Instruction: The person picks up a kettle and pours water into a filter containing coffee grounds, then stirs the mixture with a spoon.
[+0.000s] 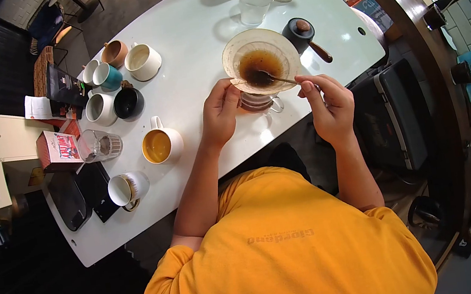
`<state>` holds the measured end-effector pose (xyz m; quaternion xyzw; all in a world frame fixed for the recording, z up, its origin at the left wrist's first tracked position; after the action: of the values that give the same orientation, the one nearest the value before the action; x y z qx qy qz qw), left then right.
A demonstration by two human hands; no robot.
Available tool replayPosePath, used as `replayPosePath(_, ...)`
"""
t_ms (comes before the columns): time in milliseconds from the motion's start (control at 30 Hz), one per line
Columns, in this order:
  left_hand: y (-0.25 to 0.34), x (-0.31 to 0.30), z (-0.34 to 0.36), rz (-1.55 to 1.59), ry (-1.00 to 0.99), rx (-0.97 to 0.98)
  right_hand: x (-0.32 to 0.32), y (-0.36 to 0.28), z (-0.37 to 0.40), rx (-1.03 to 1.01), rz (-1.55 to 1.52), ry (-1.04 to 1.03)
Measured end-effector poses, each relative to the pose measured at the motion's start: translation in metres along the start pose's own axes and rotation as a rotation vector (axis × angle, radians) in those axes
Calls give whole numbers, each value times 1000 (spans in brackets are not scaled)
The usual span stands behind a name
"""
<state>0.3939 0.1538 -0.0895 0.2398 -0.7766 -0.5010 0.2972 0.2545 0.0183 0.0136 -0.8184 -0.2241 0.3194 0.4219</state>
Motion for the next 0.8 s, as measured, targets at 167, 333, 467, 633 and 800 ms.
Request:
replayPosePath(167, 0, 0, 0, 4, -3, 7, -2, 2, 2, 4, -27, 8)
replayPosePath(333, 0, 0, 0, 20, -10, 6, -6, 4, 3, 45, -79, 13)
replayPosePath(467, 1, 1, 0, 9, -6, 13, -8, 5, 3, 54, -118, 5)
replayPosePath(633, 0, 0, 0, 7, -2, 8, -7, 2, 5, 6, -158, -65)
replayPosePath(800, -1, -1, 0, 3, 1, 10, -10, 2, 5, -27, -175, -79)
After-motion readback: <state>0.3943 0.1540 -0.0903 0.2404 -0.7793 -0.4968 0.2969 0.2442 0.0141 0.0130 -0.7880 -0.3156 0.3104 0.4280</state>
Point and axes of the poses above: each hand's wrist, its own z-axis away from the middle knuckle, its own x-axis out of the palm, y = z × x, the point moved 8 cm from there along -z, towards the middle knuckle, and after that the axes turned 6 degrees about x, right-handed, at the moved point
